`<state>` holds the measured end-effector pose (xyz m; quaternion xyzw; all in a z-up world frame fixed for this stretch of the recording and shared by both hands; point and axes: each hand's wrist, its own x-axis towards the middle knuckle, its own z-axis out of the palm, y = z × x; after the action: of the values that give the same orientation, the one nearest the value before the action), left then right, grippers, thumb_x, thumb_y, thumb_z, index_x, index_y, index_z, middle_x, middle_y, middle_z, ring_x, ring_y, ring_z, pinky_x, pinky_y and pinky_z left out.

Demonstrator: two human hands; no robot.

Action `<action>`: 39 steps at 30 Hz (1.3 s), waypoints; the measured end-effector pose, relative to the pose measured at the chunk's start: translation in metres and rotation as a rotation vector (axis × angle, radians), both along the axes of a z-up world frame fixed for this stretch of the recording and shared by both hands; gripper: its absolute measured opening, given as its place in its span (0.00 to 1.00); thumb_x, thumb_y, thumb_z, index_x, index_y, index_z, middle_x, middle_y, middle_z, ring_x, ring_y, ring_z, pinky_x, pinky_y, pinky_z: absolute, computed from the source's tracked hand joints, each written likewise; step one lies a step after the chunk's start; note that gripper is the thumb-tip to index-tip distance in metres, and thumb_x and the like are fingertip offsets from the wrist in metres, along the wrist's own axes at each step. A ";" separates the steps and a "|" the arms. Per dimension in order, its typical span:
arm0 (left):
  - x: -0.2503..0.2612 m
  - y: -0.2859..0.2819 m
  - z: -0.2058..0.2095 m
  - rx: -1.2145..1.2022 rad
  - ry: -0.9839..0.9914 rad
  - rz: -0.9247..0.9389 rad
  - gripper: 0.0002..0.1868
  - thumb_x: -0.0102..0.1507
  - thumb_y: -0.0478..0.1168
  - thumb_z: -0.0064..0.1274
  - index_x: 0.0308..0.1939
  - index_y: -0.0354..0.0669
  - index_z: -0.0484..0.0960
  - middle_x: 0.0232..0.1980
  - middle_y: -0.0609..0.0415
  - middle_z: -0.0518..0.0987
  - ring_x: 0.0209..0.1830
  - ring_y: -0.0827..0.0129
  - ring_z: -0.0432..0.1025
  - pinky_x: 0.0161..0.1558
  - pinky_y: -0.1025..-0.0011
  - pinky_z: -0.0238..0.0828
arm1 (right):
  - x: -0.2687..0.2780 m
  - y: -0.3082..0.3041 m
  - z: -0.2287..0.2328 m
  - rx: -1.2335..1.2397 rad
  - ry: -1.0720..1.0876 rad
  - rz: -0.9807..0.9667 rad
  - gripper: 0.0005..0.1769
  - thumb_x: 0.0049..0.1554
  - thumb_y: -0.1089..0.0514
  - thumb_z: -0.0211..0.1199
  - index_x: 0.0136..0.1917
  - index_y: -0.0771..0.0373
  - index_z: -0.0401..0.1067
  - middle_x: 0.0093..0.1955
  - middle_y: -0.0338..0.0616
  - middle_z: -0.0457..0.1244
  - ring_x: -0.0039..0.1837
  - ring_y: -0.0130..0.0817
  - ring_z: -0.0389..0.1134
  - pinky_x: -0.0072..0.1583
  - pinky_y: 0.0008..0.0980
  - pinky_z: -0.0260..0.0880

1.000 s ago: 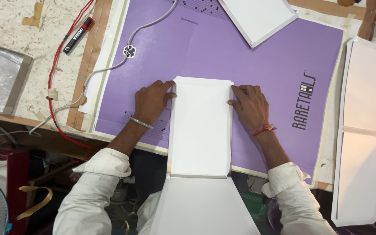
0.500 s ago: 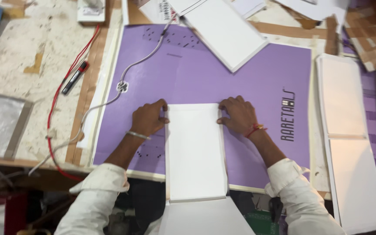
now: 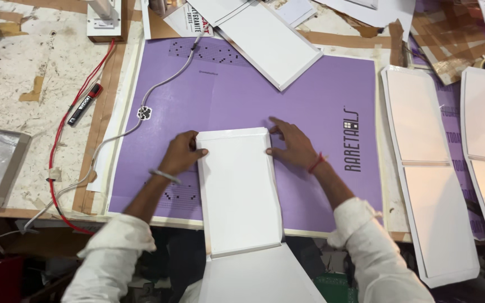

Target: The person folds white paper sheets on a purple cutting mat, aligning edges and creasing folds by hand. The person repeatedly opens and closes the folded sheets to check alignment and then stacks them on the table.

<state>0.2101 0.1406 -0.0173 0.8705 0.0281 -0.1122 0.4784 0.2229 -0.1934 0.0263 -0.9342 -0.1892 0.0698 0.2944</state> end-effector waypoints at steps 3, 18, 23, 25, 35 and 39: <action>0.009 0.010 0.009 0.104 0.127 -0.140 0.19 0.53 0.40 0.70 0.43 0.36 0.82 0.37 0.47 0.84 0.34 0.62 0.79 0.39 0.61 0.78 | 0.023 -0.001 0.007 -0.042 0.128 0.124 0.39 0.44 0.46 0.77 0.67 0.56 0.69 0.58 0.42 0.69 0.60 0.38 0.70 0.63 0.35 0.70; -0.040 0.000 0.011 0.561 -0.508 -0.205 0.21 0.59 0.51 0.63 0.53 0.47 0.85 0.47 0.51 0.81 0.43 0.60 0.74 0.37 0.62 0.72 | 0.009 0.025 0.017 -0.494 -0.172 0.320 0.21 0.49 0.50 0.72 0.54 0.57 0.74 0.57 0.38 0.65 0.62 0.40 0.64 0.56 0.40 0.71; -0.079 -0.016 0.016 0.795 -0.716 -0.218 0.38 0.62 0.62 0.54 0.61 0.31 0.80 0.56 0.40 0.80 0.42 0.54 0.70 0.38 0.58 0.65 | -0.038 0.015 0.002 -0.422 -0.589 0.227 0.25 0.57 0.55 0.65 0.67 0.59 0.72 0.65 0.39 0.65 0.68 0.40 0.64 0.65 0.45 0.67; -0.086 -0.018 0.021 0.797 -0.708 -0.212 0.40 0.62 0.65 0.52 0.60 0.32 0.80 0.59 0.39 0.79 0.45 0.53 0.69 0.42 0.55 0.63 | -0.048 0.016 0.001 -0.451 -0.636 0.172 0.24 0.58 0.54 0.63 0.67 0.58 0.71 0.67 0.38 0.65 0.71 0.41 0.63 0.68 0.50 0.64; -0.044 -0.099 0.007 0.714 -0.668 -0.338 0.53 0.65 0.77 0.35 0.71 0.31 0.68 0.73 0.38 0.68 0.78 0.48 0.54 0.74 0.36 0.34 | -0.021 0.036 0.018 -0.620 -0.331 0.305 0.26 0.58 0.56 0.60 0.70 0.49 0.70 0.58 0.43 0.64 0.62 0.42 0.65 0.56 0.50 0.68; -0.064 -0.083 -0.005 0.819 -0.650 -0.326 0.58 0.63 0.80 0.30 0.72 0.28 0.64 0.76 0.38 0.64 0.81 0.51 0.50 0.74 0.33 0.26 | -0.024 0.037 0.013 -0.648 -0.409 0.314 0.23 0.58 0.55 0.59 0.67 0.47 0.72 0.57 0.40 0.64 0.61 0.39 0.66 0.57 0.51 0.68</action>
<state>0.1462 0.0580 -0.0224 0.9685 -0.2150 0.1100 0.0607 0.1994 -0.1568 0.0397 -0.9330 -0.3520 -0.0172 -0.0728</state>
